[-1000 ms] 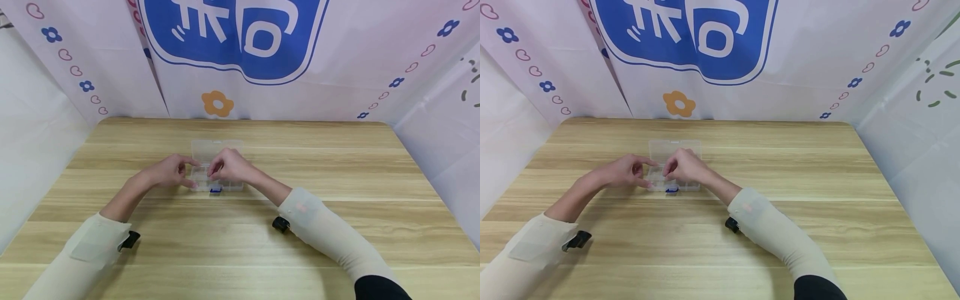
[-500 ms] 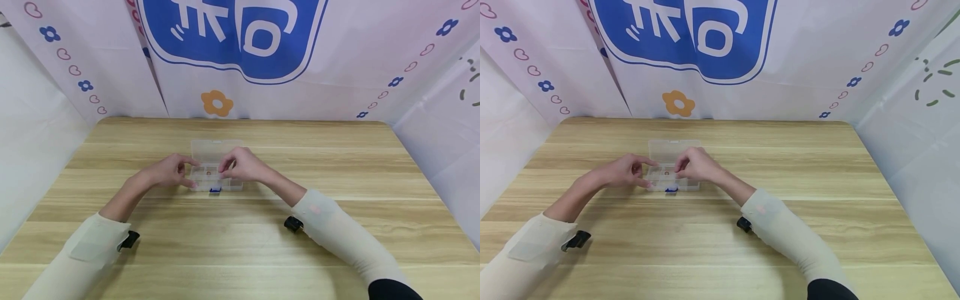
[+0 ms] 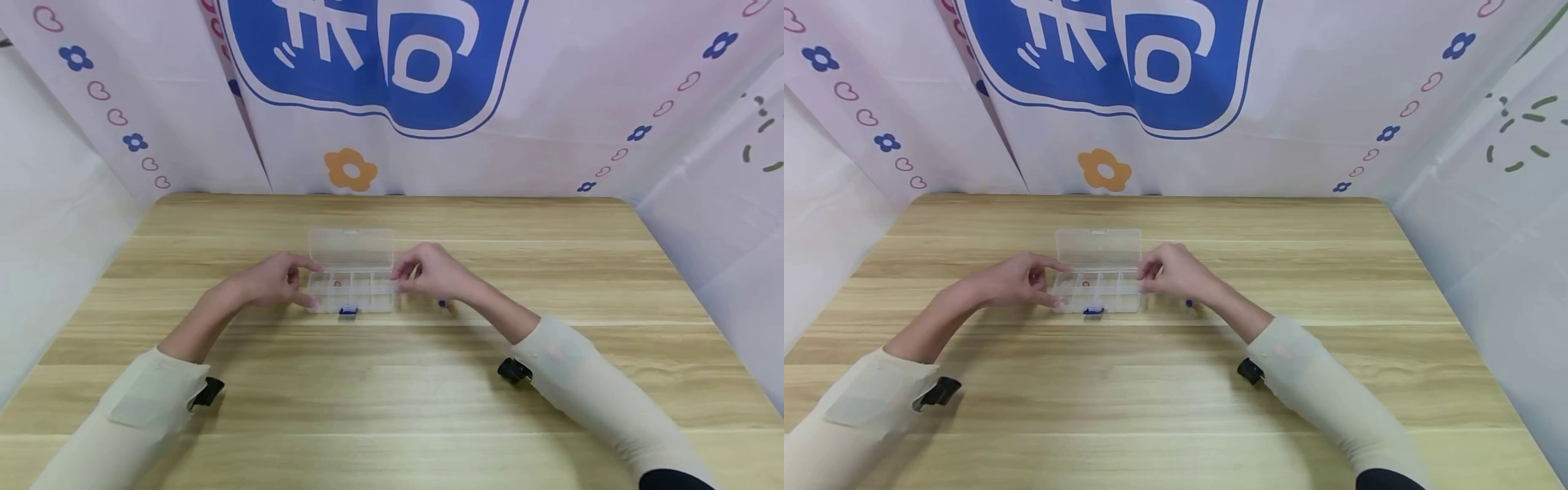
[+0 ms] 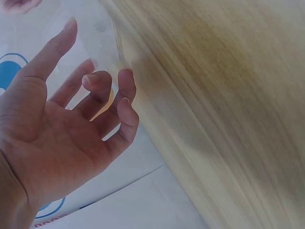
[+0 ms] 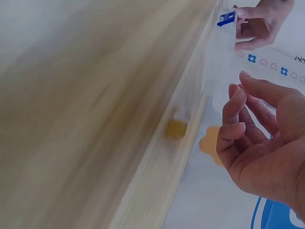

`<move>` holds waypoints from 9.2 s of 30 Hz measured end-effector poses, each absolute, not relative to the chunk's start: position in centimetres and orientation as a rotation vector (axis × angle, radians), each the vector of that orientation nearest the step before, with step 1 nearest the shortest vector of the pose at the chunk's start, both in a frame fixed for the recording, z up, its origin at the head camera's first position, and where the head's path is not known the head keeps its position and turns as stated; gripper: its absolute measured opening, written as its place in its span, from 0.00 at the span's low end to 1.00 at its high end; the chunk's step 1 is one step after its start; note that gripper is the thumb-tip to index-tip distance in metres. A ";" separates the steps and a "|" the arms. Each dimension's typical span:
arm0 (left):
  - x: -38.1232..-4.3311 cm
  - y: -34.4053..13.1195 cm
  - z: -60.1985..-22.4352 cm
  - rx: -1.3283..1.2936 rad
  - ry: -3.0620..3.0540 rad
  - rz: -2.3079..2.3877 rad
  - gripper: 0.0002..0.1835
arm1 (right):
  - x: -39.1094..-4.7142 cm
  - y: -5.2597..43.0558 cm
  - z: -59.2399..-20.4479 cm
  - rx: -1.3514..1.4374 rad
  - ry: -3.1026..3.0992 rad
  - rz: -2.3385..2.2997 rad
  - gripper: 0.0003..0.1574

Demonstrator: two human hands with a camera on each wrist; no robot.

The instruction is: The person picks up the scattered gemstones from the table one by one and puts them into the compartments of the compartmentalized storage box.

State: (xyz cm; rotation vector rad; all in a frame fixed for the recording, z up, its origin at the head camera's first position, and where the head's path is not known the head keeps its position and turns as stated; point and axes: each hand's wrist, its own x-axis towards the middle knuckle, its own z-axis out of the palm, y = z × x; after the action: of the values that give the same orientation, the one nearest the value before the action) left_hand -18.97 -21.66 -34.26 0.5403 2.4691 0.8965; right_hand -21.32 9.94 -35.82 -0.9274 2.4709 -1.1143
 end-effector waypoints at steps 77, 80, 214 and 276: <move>-18.9 -21.4 -33.8 0.534 2.480 0.834 0.36 | -21.6 16.2 -36.5 -0.670 2.442 -0.981 0.05; -18.9 -21.4 -33.7 0.537 2.484 0.828 0.35 | -21.5 16.1 -36.4 -0.645 2.443 -0.993 0.04; -18.2 -21.9 -34.6 0.515 2.404 1.006 0.36 | -22.6 8.1 -34.9 -0.892 2.505 -1.159 0.04; -18.6 -22.2 -34.6 0.522 2.412 0.977 0.36 | -21.3 17.5 -36.6 -0.985 2.213 -0.902 0.07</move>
State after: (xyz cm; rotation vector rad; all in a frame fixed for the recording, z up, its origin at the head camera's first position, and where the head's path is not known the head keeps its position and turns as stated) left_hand -18.55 -22.22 -34.61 0.5218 2.4116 0.9768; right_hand -21.34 17.53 -36.57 -0.9850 2.2130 -0.9025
